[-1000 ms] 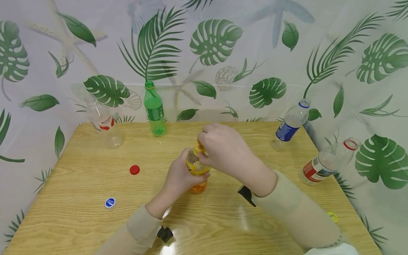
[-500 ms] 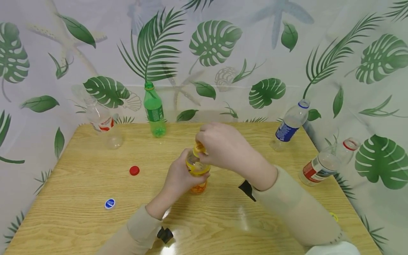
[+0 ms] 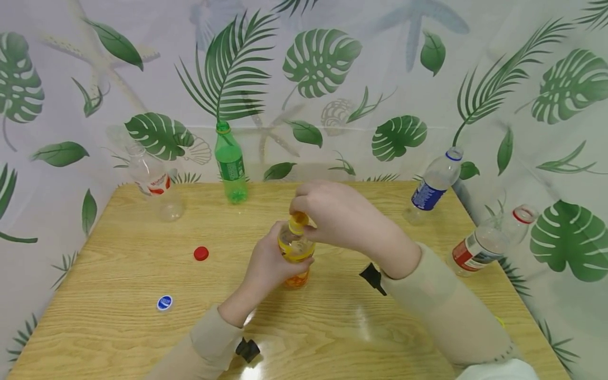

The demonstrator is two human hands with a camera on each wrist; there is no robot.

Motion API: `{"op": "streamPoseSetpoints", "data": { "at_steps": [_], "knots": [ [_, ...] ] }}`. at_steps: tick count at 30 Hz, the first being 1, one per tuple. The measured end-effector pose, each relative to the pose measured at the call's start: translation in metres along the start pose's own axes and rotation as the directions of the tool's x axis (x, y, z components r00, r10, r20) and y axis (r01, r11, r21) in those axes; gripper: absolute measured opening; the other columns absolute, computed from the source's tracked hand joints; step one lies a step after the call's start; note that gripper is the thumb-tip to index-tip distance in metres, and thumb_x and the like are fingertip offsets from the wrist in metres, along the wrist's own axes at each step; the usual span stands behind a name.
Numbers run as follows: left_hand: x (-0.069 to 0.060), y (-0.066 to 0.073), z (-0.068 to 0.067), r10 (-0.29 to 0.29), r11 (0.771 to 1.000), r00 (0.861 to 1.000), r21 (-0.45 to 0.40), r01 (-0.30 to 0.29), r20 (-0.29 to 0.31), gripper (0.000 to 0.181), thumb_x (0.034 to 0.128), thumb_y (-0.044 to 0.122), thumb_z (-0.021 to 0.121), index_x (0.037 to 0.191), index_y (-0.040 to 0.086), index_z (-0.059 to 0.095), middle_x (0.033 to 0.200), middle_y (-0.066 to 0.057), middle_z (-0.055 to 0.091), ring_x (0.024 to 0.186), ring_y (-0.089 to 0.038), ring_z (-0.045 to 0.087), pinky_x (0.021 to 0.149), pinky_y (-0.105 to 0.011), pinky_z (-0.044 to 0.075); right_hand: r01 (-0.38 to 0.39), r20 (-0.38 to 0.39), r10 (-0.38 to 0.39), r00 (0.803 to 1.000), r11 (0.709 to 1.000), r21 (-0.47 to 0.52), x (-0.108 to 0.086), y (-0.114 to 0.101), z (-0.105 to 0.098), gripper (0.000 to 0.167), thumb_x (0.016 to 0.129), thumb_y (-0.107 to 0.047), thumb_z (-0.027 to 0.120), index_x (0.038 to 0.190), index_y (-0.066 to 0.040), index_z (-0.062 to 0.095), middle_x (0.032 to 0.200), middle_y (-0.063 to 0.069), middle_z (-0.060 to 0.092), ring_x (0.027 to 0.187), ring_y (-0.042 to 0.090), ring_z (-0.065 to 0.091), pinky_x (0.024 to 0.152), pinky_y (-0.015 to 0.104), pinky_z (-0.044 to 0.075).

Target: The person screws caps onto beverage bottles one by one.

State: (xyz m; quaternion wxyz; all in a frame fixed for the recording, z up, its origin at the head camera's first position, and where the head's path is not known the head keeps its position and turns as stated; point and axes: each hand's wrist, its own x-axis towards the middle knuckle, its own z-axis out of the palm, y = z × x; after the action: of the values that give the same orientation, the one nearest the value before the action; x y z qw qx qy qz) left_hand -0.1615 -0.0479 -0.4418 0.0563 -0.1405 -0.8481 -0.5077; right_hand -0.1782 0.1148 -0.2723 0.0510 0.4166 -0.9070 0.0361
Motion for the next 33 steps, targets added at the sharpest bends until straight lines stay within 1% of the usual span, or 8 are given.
{"op": "streamPoseSetpoints", "data": {
  "at_steps": [8,15,19,21,24,28,31,33],
  "knots": [
    [0.000,-0.001,0.001,0.001,1.000,1.000,0.003,-0.001,-0.003,0.063,0.0783,0.018,0.094,0.129,0.008,0.059,0.114,-0.009,0.076,0.100,-0.025,0.075,0.085,-0.042,0.063,0.041,0.001,-0.041,0.999,0.999,0.006,0.002,0.002,0.000,0.018,0.081,-0.002,0.086,0.095,-0.011,0.080,0.091,0.000,0.070,0.083,0.017,0.067,0.076,0.031,0.060],
    [0.000,-0.001,0.001,-0.011,1.000,1.000,-0.003,0.011,-0.004,0.063,0.0779,0.017,0.094,0.130,0.008,0.060,0.114,-0.010,0.076,0.100,-0.026,0.075,0.084,-0.044,0.064,0.038,0.000,-0.038,0.999,0.999,0.018,0.005,0.004,-0.002,0.010,0.083,-0.008,0.086,0.089,-0.011,0.079,0.086,0.000,0.072,0.075,0.017,0.066,0.074,0.033,0.059],
    [0.000,-0.001,0.001,-0.014,1.000,1.000,-0.009,0.014,-0.003,0.063,0.0775,0.016,0.094,0.130,0.008,0.060,0.115,-0.010,0.076,0.101,-0.027,0.075,0.085,-0.044,0.064,0.040,0.002,-0.041,0.999,0.999,0.027,0.006,0.007,-0.001,0.009,0.083,-0.011,0.086,0.087,-0.010,0.078,0.083,0.000,0.072,0.073,0.015,0.064,0.072,0.033,0.058],
    [-0.001,-0.001,0.001,-0.018,1.000,1.000,-0.011,0.018,0.000,0.063,0.0777,0.017,0.094,0.130,0.008,0.060,0.115,-0.010,0.076,0.101,-0.027,0.075,0.085,-0.044,0.064,0.060,0.008,-0.060,0.998,0.997,0.047,0.007,0.011,0.001,0.009,0.083,-0.011,0.085,0.086,-0.011,0.077,0.082,-0.001,0.070,0.072,0.014,0.061,0.071,0.032,0.057],
    [-0.002,0.001,0.000,-0.034,0.999,0.999,-0.013,0.034,0.011,0.063,0.0784,0.018,0.094,0.131,0.009,0.059,0.117,-0.010,0.076,0.104,-0.027,0.075,0.087,-0.045,0.064,0.123,0.011,-0.124,0.992,0.988,0.092,0.008,0.016,0.002,0.008,0.084,-0.007,0.082,0.087,-0.011,0.076,0.082,-0.002,0.067,0.073,0.013,0.058,0.071,0.030,0.053],
    [-0.003,0.002,0.000,-0.055,0.998,0.998,-0.022,0.056,0.020,0.064,0.0784,0.018,0.094,0.131,0.009,0.059,0.117,-0.009,0.075,0.105,-0.027,0.074,0.088,-0.045,0.063,0.196,0.018,-0.199,0.980,0.973,0.123,0.008,0.019,0.001,0.016,0.083,0.000,0.080,0.094,-0.011,0.079,0.088,-0.002,0.069,0.079,0.013,0.060,0.073,0.028,0.054],
    [-0.002,0.001,-0.001,-0.051,0.998,0.998,-0.026,0.052,0.019,0.064,0.0785,0.018,0.094,0.131,0.009,0.059,0.117,-0.009,0.075,0.105,-0.026,0.074,0.088,-0.045,0.063,0.180,0.037,-0.186,0.982,0.976,0.123,0.008,0.019,0.000,0.018,0.084,0.000,0.081,0.098,-0.011,0.081,0.089,-0.001,0.071,0.080,0.014,0.062,0.074,0.028,0.056],
    [-0.001,0.001,-0.001,-0.045,0.999,0.999,-0.025,0.046,0.016,0.064,0.0786,0.018,0.094,0.131,0.009,0.059,0.118,-0.009,0.075,0.106,-0.027,0.074,0.089,-0.045,0.063,0.151,0.047,-0.157,0.986,0.982,0.114,0.009,0.019,-0.001,0.013,0.085,-0.004,0.082,0.097,-0.010,0.080,0.087,-0.001,0.071,0.078,0.014,0.063,0.073,0.029,0.056]
  ]
}}
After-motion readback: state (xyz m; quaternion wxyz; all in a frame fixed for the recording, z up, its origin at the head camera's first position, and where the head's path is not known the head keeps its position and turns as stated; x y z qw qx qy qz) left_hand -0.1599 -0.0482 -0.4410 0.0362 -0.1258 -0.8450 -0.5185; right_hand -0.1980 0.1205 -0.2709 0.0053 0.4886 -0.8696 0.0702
